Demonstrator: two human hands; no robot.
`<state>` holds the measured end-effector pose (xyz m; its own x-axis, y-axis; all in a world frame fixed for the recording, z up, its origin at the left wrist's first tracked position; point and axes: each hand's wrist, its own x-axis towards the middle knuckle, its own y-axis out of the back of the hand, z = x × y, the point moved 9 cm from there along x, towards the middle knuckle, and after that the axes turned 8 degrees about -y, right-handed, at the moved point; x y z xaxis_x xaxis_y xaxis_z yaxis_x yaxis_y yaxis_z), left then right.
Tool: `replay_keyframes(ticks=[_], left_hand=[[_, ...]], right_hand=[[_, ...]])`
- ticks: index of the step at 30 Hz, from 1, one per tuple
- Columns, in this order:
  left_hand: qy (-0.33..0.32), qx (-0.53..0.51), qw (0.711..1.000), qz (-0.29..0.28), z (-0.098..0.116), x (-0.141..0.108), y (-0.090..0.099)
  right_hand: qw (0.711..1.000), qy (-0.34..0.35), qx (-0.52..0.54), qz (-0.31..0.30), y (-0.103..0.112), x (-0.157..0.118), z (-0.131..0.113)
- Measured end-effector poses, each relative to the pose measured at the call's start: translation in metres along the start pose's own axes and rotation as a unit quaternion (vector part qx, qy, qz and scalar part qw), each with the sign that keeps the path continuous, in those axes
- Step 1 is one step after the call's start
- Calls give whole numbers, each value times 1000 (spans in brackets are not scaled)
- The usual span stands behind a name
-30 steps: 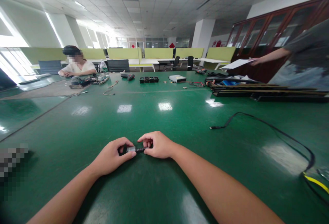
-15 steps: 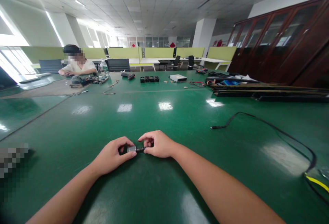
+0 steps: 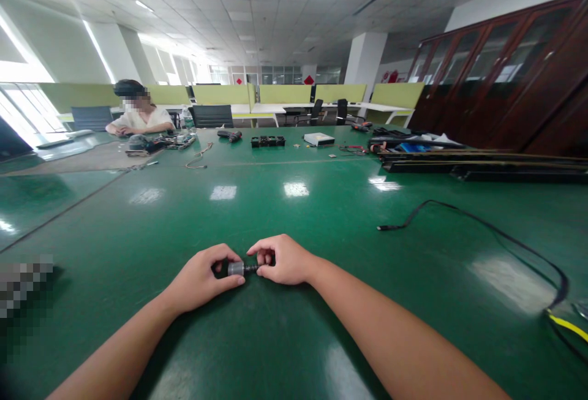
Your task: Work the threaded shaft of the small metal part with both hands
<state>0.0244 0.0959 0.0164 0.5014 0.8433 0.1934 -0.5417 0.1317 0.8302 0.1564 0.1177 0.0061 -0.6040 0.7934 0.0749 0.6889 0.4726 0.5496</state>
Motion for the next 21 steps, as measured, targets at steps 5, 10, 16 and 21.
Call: replay_keyframes(ticks=[5, 10, 16, 21], left_hand=[[-2, -9, 1000, -3, -1, 1, -1], [7, -9, 1000, 0, -2, 0, -1], [11, -9, 1000, -3, -2, 0, -1], [14, -8, 1000, -5, -2, -1, -1]], right_hand=[[997, 19, -68, 23, -1, -1, -9], [993, 60, -102, 22, -6, -1, -19], [990, 73, -116, 25, -6, 0, -18], [991, 63, -118, 22, -5, 0, -16]])
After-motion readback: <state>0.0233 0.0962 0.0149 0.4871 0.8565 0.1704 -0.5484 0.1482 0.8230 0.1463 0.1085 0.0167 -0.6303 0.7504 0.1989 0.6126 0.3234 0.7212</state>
